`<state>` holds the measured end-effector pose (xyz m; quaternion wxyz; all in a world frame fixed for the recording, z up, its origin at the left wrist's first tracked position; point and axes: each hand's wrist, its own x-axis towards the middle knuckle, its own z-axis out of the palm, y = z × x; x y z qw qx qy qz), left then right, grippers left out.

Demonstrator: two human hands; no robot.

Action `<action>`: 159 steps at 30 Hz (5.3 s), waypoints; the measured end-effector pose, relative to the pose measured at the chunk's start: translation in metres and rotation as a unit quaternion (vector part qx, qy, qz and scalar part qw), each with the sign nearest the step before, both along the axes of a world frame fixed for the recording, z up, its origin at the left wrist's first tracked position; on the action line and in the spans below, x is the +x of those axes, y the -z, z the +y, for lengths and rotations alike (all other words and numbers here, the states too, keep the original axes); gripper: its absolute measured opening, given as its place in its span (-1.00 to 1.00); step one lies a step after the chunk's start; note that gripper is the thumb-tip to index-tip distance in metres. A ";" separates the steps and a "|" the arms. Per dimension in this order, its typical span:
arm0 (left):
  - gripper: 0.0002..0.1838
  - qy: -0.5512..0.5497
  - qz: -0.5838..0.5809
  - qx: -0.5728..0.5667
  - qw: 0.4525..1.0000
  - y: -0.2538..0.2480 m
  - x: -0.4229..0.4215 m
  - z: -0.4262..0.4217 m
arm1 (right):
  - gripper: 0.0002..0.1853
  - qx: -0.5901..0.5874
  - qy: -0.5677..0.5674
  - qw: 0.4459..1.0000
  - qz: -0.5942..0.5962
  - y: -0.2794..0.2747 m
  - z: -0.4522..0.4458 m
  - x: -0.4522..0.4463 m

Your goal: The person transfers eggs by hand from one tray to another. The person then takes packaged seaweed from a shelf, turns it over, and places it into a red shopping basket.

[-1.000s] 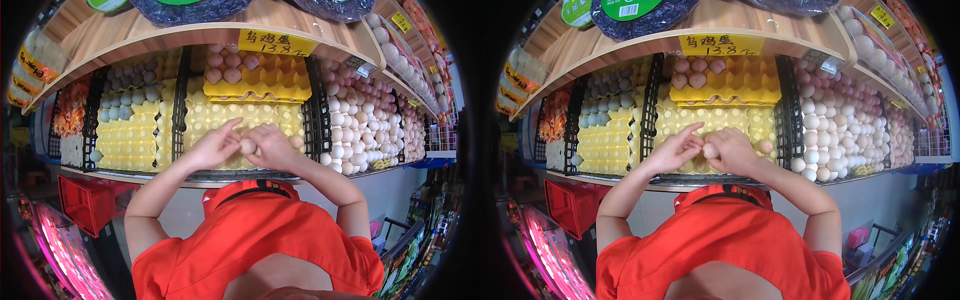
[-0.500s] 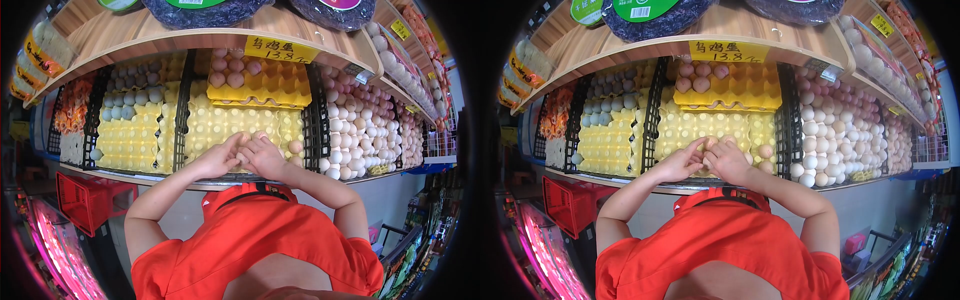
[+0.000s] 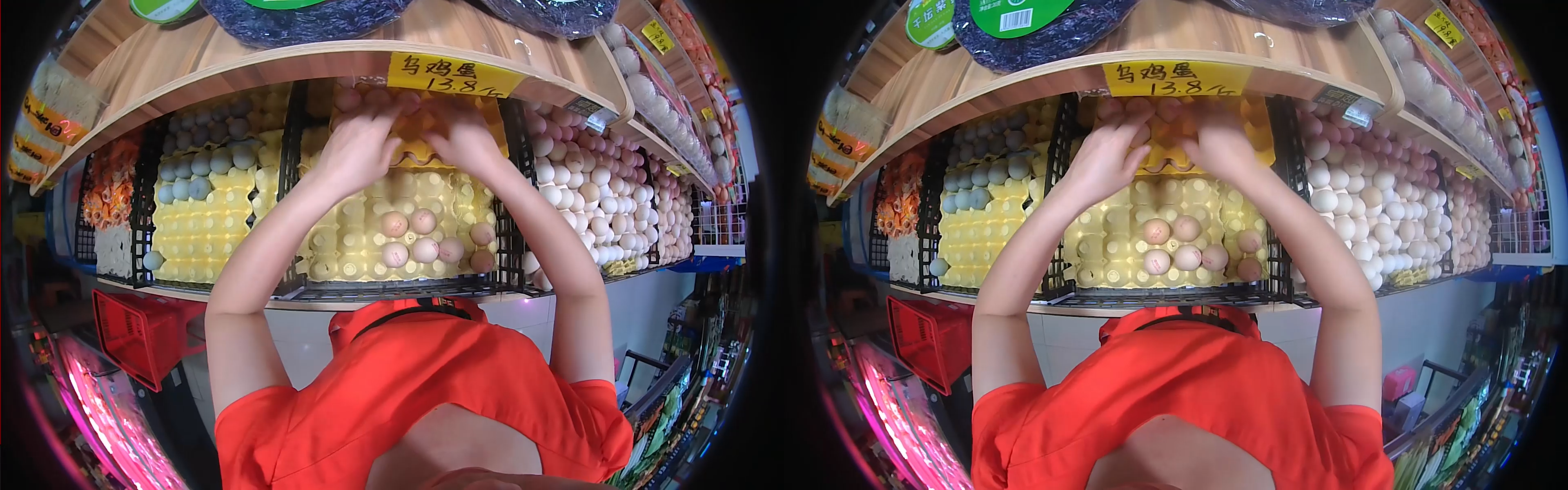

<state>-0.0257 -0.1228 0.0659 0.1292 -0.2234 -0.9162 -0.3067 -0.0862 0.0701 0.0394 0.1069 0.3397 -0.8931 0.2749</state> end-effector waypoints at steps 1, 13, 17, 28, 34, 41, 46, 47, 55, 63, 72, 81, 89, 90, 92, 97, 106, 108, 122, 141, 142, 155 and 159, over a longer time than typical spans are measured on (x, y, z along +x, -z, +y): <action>-0.49 0.003 -0.001 0.000 1.000 0.003 -0.010 0.005 | -0.73 0.000 0.003 1.000 -0.001 0.002 -0.004 -0.008; -0.59 -0.065 -0.092 -0.267 0.957 0.033 -0.058 0.030 | -0.69 0.098 0.040 0.984 -0.140 0.015 -0.033 -0.043; -0.59 -0.080 -0.128 -0.248 0.957 0.029 -0.060 0.031 | -0.69 0.083 0.044 0.995 0.031 0.030 -0.030 -0.050; -0.81 0.001 0.039 0.067 0.997 0.002 0.019 -0.010 | -0.60 -0.028 -0.018 0.998 -0.046 -0.024 -0.026 0.033; -0.85 0.056 -0.245 0.036 0.967 0.014 0.078 -0.044 | -0.69 0.017 -0.120 0.989 -0.082 0.011 -0.040 0.107; -0.86 0.062 -0.327 0.005 0.943 0.050 0.107 -0.055 | -0.70 0.073 -0.180 0.974 -0.113 0.046 -0.053 0.132; -0.86 0.063 -0.327 -0.013 0.943 0.062 0.112 -0.053 | -0.70 0.098 -0.195 0.973 -0.069 0.055 -0.054 0.137; -0.85 0.064 -0.329 -0.020 0.942 0.062 0.112 -0.053 | -0.70 0.098 -0.195 0.973 -0.068 0.056 -0.054 0.137; -0.83 0.090 -0.353 -0.076 0.928 0.050 0.096 -0.058 | -0.68 0.131 -0.205 0.969 -0.052 0.059 -0.056 0.140; -0.62 0.023 -0.084 0.023 0.996 0.026 0.040 -0.052 | -0.60 0.053 -0.108 0.993 -0.014 0.004 -0.050 0.068; -0.31 -0.033 -0.097 0.064 0.993 0.042 0.010 -0.028 | -0.51 0.047 0.000 0.997 0.057 0.020 -0.062 0.014; -0.21 -0.024 -0.181 0.174 0.968 0.040 0.005 -0.028 | -0.82 0.034 -0.012 0.996 0.081 0.018 -0.070 0.002; -0.26 -0.029 -0.202 0.232 0.951 0.039 0.012 -0.036 | -0.59 -0.002 0.000 1.000 0.030 0.004 -0.067 0.012; -0.30 -0.023 -0.200 0.233 0.951 0.036 0.018 -0.038 | -0.58 -0.016 -0.021 0.999 0.025 0.002 -0.065 0.017; -0.34 -0.015 -0.200 0.233 0.952 0.029 0.033 -0.042 | -0.57 -0.030 -0.042 0.998 0.020 -0.001 -0.061 0.031; -0.53 0.006 -0.261 0.159 0.952 0.031 0.071 -0.053 | -0.59 0.020 -0.087 0.988 -0.123 0.008 -0.056 0.078; -0.63 0.015 -0.354 0.052 0.934 0.062 0.089 -0.058 | -0.61 0.078 -0.142 0.979 -0.128 0.047 -0.060 0.101; -0.62 0.018 -0.351 0.038 0.936 0.059 0.089 -0.057 | -0.61 0.083 -0.144 0.979 -0.118 0.051 -0.060 0.102; -0.56 0.064 -0.334 -0.023 0.940 0.056 0.075 -0.069 | -0.61 0.102 -0.168 0.967 -0.162 0.041 -0.055 0.092; -0.45 -0.141 -0.152 0.004 0.978 0.046 -0.006 -0.063 | -0.80 0.062 -0.021 0.997 0.027 0.024 -0.112 0.006; -0.46 -0.144 -0.148 0.007 0.978 0.048 -0.007 -0.063 | -0.80 0.061 -0.022 0.998 0.025 0.020 -0.113 0.007; -0.67 -0.071 -0.198 0.098 0.973 0.009 0.043 -0.083 | -0.67 -0.033 -0.081 0.992 -0.095 0.002 -0.101 0.057; -0.81 -0.044 -0.349 0.052 0.935 0.017 0.076 -0.095 | -0.65 -0.013 -0.162 0.975 -0.148 0.022 -0.100 0.099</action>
